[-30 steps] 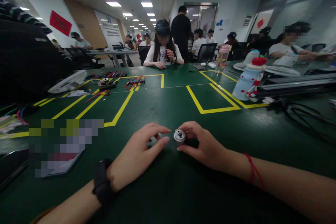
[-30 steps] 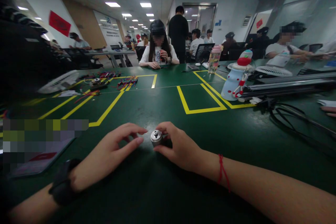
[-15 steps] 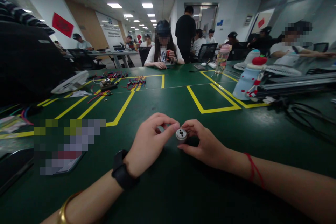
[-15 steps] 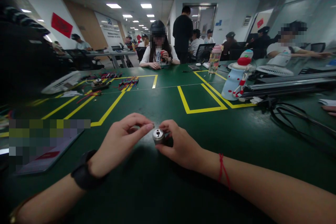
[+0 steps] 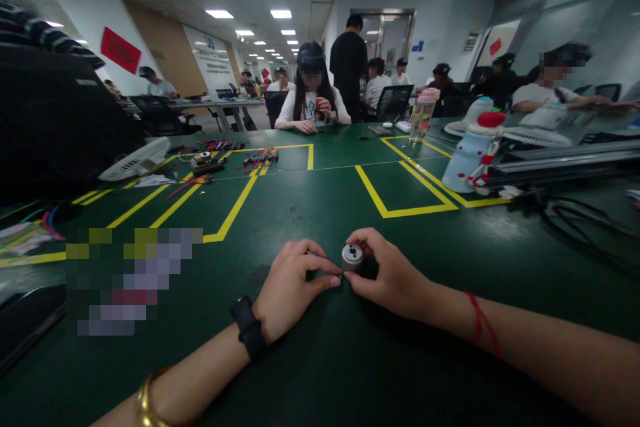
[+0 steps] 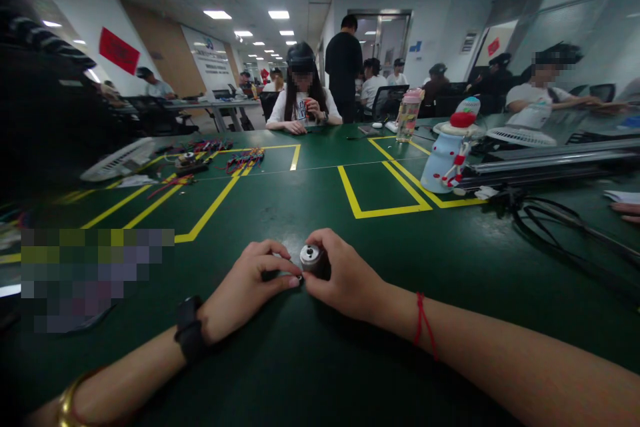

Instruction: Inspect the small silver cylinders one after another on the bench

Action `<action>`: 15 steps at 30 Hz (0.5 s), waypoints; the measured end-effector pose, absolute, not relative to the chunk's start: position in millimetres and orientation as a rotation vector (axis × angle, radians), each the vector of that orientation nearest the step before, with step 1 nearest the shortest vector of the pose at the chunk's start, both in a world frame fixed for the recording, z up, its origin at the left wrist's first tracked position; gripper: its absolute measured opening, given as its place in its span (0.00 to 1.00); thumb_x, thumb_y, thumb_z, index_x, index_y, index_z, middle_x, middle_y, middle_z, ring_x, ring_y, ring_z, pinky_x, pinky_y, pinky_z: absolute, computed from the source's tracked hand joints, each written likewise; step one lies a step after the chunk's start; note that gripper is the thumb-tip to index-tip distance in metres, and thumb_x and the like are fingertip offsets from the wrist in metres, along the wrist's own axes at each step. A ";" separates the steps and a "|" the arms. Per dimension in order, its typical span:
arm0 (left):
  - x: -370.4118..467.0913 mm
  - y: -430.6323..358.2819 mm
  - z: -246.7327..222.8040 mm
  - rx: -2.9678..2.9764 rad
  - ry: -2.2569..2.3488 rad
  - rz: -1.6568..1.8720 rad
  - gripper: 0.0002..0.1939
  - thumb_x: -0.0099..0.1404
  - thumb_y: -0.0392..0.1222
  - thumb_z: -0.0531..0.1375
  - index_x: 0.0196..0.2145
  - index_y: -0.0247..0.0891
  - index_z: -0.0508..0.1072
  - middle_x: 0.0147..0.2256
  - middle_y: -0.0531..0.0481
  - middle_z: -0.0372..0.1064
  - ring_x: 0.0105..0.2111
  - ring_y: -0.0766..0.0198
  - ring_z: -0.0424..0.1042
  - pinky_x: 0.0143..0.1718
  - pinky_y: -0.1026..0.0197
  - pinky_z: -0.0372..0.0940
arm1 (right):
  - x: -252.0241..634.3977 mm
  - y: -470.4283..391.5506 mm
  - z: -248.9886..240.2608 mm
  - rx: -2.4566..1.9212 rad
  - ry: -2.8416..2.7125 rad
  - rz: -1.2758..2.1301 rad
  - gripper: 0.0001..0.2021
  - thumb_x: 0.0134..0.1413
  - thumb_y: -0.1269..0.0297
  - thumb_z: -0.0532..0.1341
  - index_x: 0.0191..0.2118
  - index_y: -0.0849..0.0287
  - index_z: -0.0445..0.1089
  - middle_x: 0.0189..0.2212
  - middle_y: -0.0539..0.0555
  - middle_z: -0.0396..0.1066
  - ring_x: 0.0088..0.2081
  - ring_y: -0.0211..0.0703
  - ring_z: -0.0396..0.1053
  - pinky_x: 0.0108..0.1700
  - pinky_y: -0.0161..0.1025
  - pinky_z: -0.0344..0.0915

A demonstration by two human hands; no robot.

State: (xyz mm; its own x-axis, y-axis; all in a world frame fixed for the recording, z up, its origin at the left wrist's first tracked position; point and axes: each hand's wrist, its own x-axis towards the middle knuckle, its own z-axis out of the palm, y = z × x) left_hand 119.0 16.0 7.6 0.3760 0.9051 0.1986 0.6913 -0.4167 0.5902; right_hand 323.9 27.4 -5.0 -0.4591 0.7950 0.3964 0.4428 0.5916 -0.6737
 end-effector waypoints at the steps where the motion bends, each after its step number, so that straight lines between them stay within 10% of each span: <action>1: 118.0 16.1 10.0 2.219 1.386 0.713 0.07 0.60 0.47 0.64 0.37 0.50 0.80 0.41 0.50 0.70 0.44 0.55 0.67 0.47 0.51 0.61 | 324.8 27.4 -4.6 -0.985 -2.110 0.628 0.19 0.48 0.65 0.62 0.47 0.59 0.61 0.41 0.53 0.66 0.39 0.35 0.65 0.42 0.35 0.65; 8: 59.2 0.0 31.8 1.968 1.532 0.738 0.15 0.68 0.52 0.53 0.37 0.43 0.75 0.39 0.51 0.72 0.40 0.59 0.71 0.43 0.58 0.65 | 407.1 29.5 23.4 -1.341 -2.051 0.318 0.24 0.52 0.57 0.62 0.54 0.56 0.62 0.48 0.58 0.67 0.45 0.42 0.68 0.47 0.41 0.66; 15: -26.1 -12.6 3.1 1.547 1.728 0.877 0.17 0.64 0.56 0.56 0.40 0.43 0.75 0.33 0.50 0.74 0.34 0.58 0.73 0.37 0.59 0.67 | 615.7 21.9 11.2 -2.173 -1.544 -0.054 0.28 0.48 0.42 0.60 0.51 0.54 0.66 0.36 0.63 0.70 0.30 0.44 0.68 0.30 0.45 0.63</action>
State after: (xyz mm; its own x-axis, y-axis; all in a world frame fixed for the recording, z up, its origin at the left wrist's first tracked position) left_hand -26.1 -12.6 3.1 -0.0924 0.9951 -0.0338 0.5606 0.0800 0.8242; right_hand 615.7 21.9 11.2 0.3654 0.8825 0.2963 0.9010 -0.2552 -0.3508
